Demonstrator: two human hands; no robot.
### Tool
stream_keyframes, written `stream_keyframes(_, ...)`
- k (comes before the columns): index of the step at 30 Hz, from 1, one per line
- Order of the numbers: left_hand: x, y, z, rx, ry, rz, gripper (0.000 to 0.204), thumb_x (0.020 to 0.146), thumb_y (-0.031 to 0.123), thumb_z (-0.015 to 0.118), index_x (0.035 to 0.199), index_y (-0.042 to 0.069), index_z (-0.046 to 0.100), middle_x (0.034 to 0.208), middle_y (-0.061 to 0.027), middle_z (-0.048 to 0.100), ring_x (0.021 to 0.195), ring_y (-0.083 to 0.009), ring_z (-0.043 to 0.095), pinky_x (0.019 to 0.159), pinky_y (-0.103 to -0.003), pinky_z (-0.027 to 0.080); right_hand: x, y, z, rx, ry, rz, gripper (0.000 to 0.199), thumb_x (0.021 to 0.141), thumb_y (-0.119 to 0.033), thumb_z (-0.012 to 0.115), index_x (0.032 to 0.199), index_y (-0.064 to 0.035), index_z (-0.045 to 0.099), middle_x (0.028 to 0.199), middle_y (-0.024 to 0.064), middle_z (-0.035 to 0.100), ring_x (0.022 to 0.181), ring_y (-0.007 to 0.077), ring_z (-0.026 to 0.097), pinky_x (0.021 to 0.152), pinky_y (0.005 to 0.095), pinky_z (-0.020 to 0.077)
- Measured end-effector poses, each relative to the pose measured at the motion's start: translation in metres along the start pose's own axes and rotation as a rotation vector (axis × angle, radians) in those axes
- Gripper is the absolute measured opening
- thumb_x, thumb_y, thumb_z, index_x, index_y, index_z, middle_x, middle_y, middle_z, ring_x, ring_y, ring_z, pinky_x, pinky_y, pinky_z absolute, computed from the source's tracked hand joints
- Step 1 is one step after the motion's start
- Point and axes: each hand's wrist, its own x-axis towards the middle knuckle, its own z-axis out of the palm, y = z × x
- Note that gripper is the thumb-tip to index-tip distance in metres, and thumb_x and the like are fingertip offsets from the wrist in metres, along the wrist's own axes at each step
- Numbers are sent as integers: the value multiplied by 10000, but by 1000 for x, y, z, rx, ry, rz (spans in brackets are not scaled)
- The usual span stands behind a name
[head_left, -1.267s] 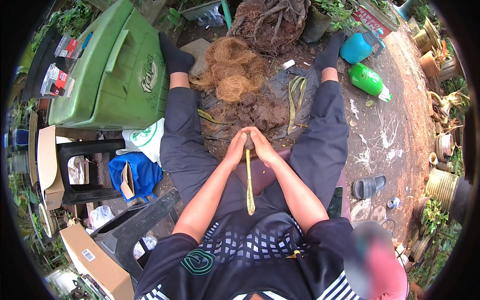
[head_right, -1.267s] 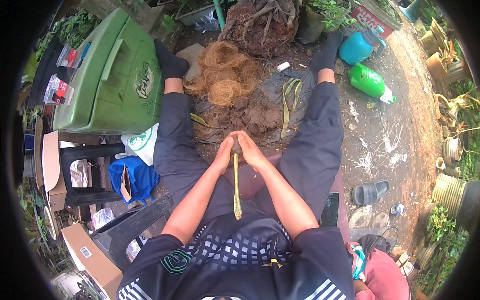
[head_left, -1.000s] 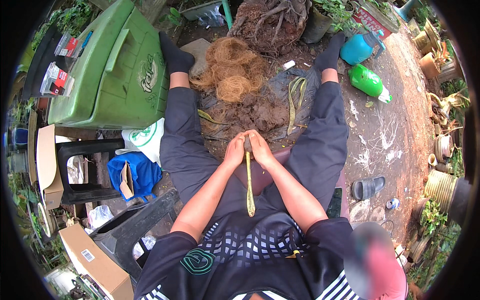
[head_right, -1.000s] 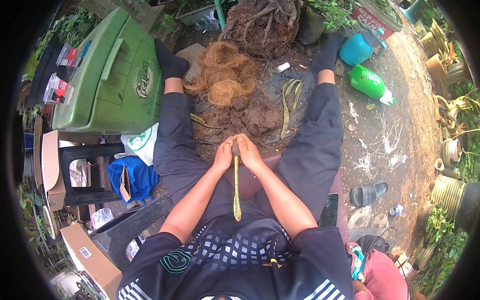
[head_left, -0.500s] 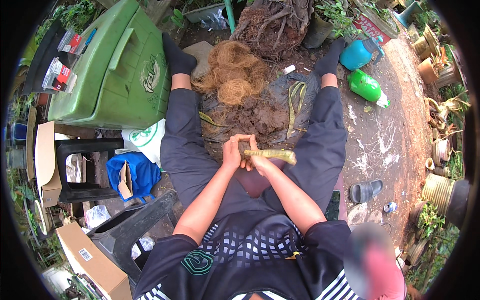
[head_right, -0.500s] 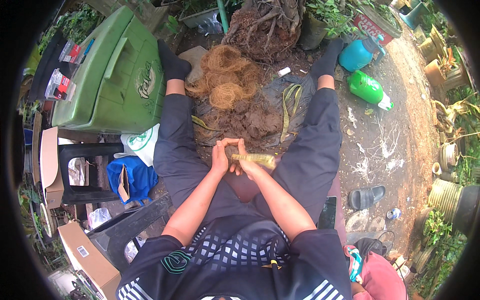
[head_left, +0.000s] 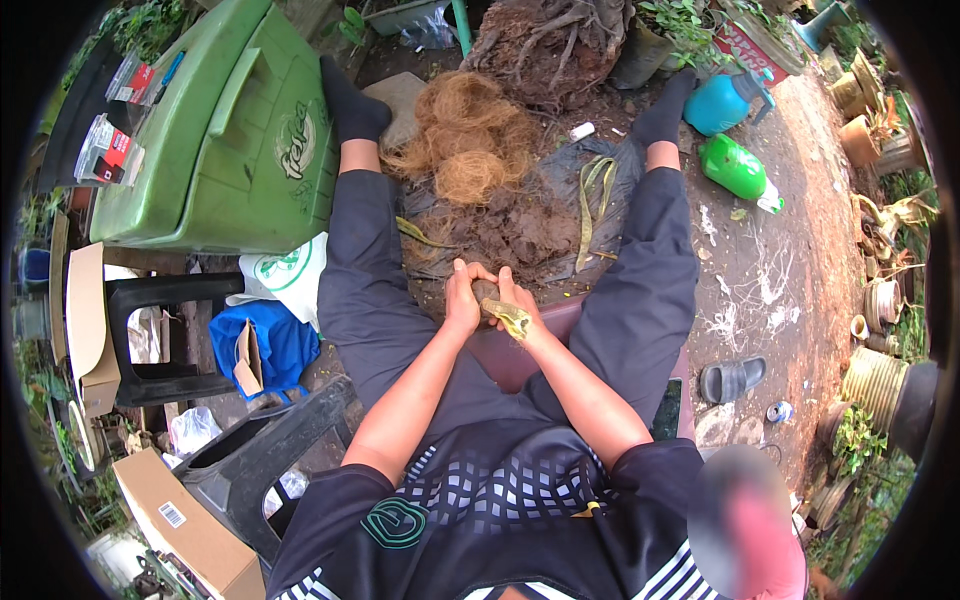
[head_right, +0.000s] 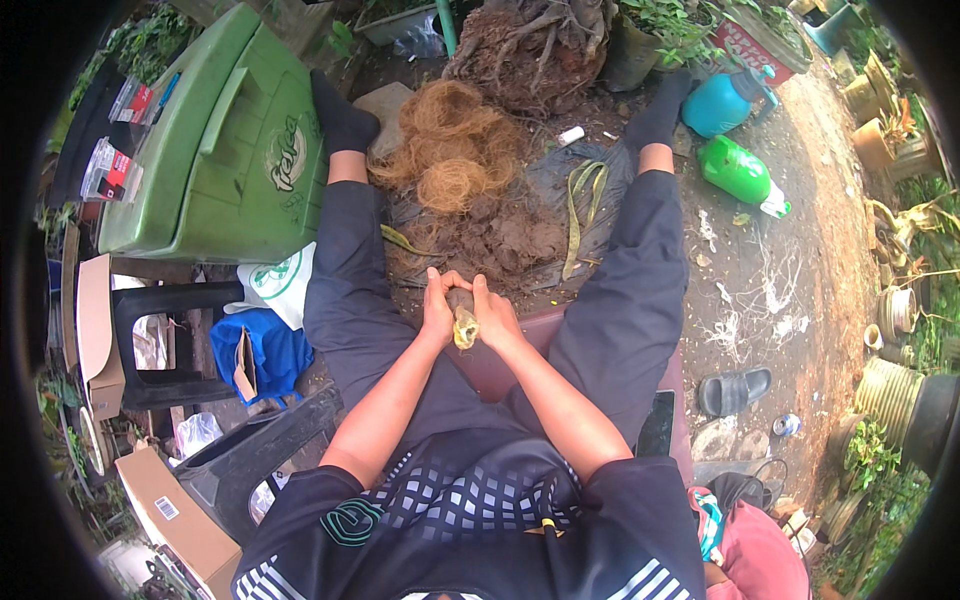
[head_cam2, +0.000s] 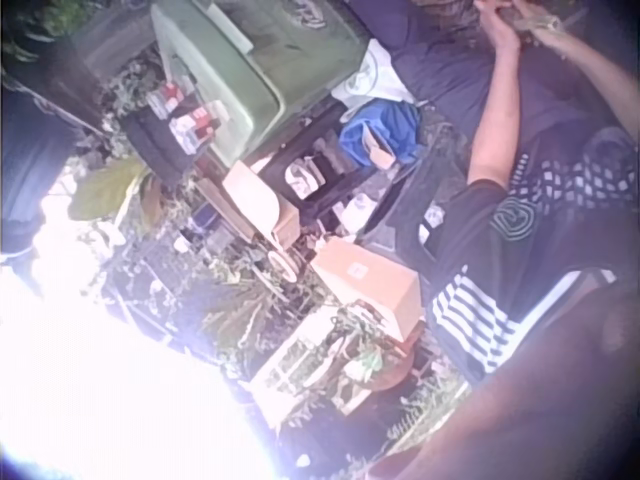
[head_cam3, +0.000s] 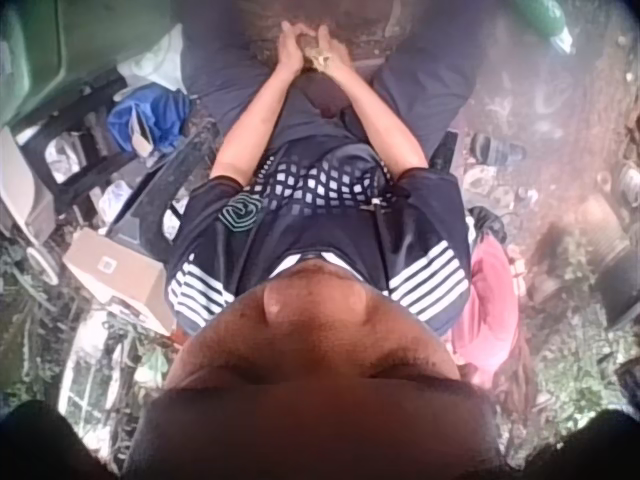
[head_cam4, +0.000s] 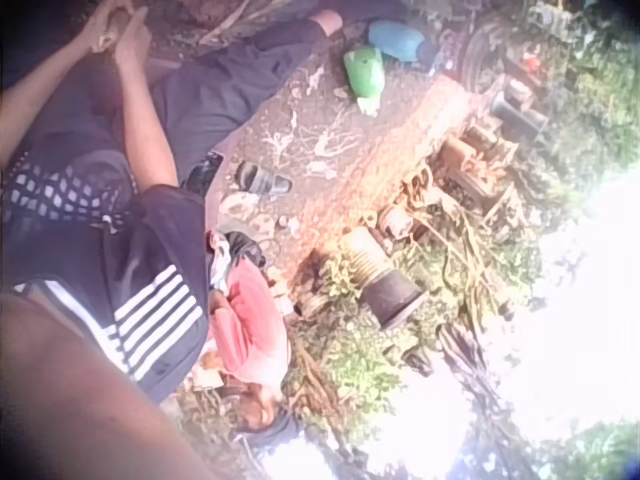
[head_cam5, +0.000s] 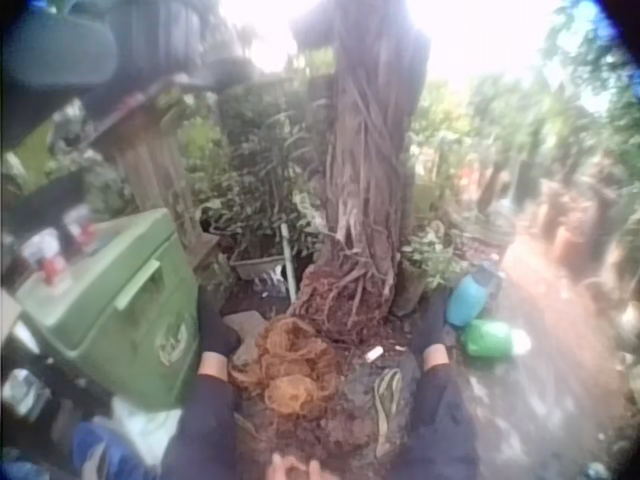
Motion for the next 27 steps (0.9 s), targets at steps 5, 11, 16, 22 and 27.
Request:
stream_keyframes(5,1,-3,-1,-101,3,-35,834,1016,597,93,752,11,623,723,-58,627,671,-162,547,709,-311,436,2,5,0,-26,-16,-11,883,996,-599,98,873,54,680,788,274,667,962,447,634,894,499,441)
stream_keyframes(11,-2,0,11,-204,140,-39,818,1013,611,105,723,26,597,710,-39,568,686,-143,526,708,-288,425,1,4,3,83,-6,-23,805,988,-641,159,800,-13,626,616,108,605,608,215,589,583,343,447)
stream_keyframes(16,0,-2,0,-312,132,-116,782,995,654,131,688,53,527,658,-18,529,636,-127,469,657,-283,404,-9,-6,1,-43,-77,15,856,989,-600,97,794,8,668,612,121,644,613,260,643,709,407,506)
stream_keyframes(22,4,-6,-3,-562,160,-235,805,924,764,157,703,81,522,681,-60,584,691,-174,561,692,-302,455,-11,-9,-7,-201,-37,-117,838,988,-595,89,810,-19,670,652,153,660,766,347,655,811,444,485)
stream_keyframes(27,6,5,-6,-489,312,-123,799,932,750,163,732,79,549,713,-88,625,701,-197,600,715,-339,491,-9,-11,-14,-149,361,-502,441,1000,-392,394,958,-33,646,920,166,650,813,369,631,836,455,477)
